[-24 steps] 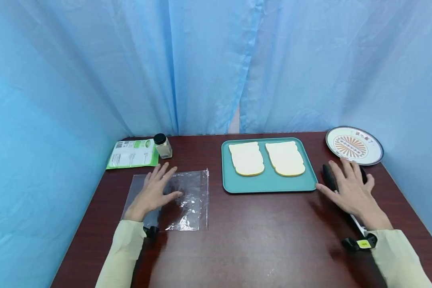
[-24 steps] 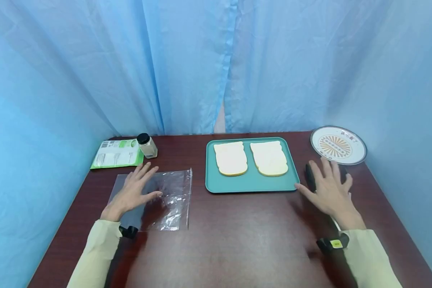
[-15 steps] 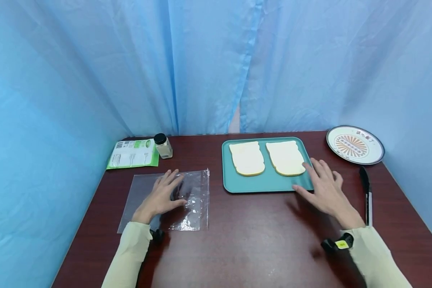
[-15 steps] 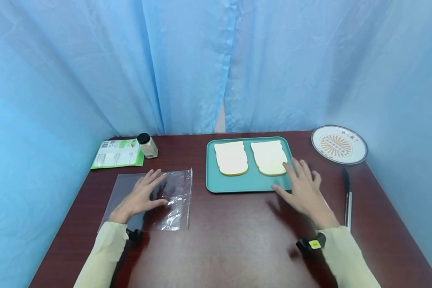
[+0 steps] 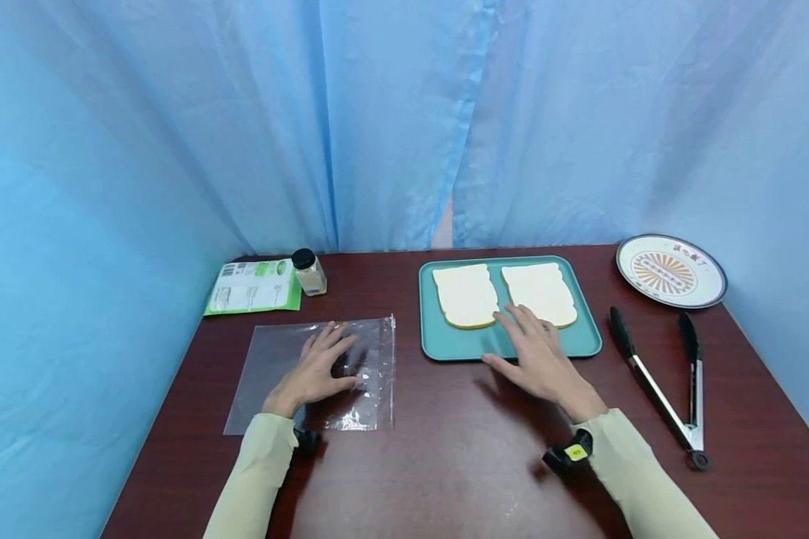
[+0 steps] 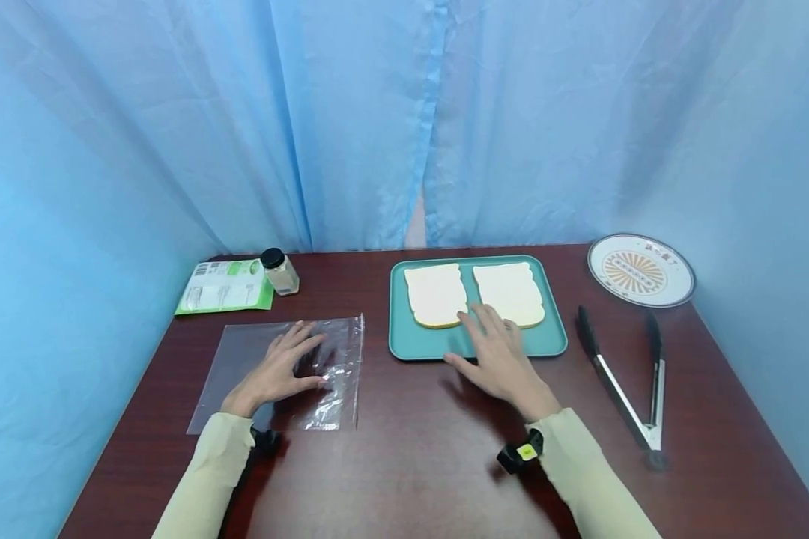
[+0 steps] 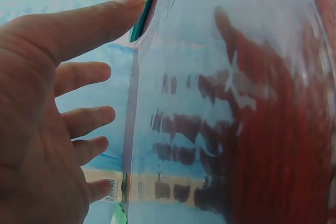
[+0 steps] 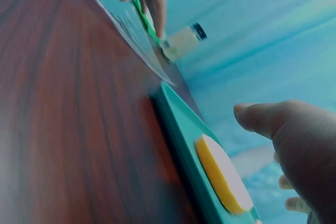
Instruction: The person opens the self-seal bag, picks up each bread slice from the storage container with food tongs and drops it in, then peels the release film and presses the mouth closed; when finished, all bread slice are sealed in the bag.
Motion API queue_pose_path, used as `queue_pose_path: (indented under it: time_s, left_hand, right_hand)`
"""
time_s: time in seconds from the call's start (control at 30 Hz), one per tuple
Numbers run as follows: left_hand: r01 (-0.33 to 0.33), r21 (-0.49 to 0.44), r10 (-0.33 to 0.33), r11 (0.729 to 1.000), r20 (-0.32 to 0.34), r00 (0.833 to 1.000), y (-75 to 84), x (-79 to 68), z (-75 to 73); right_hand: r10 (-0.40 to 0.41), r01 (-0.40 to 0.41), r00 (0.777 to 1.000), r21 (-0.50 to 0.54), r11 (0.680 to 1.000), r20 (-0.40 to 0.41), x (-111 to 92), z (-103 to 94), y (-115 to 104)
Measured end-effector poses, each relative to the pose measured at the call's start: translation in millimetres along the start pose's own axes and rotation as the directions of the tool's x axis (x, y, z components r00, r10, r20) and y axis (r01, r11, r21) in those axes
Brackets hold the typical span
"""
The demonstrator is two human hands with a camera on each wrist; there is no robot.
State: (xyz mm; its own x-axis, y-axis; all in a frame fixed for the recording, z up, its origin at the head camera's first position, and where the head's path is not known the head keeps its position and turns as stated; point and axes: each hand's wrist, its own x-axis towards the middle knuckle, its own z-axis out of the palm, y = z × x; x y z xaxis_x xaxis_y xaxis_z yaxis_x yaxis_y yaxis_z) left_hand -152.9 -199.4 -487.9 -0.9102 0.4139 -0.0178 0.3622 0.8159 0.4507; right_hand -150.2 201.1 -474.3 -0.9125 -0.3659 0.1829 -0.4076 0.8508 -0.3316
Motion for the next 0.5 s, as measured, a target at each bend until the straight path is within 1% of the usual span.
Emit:
queue_pose_path:
  time_s: [0.07,0.27,0.5]
  left_hand:
    - [-0.009,0.003,0.009,1.000,0.002,1.000,-0.5,0.1,0.6]
    - [-0.005,-0.007,0.005,1.000,0.027,1.000,0.0,1.8,3.7]
    - [0.007,-0.046,-0.004,0.999,0.044,0.999,2.4,4.0,8.7]
  right_hand:
    - [-0.016,0.016,1.000,-0.005,1.000,0.013,3.9,6.8,-9.2]
    - [-0.068,0.068,0.997,0.000,0.998,0.045,14.7,27.3,-35.2]
    - [-0.098,0.097,0.993,0.018,0.995,0.067,22.5,43.9,-60.4]
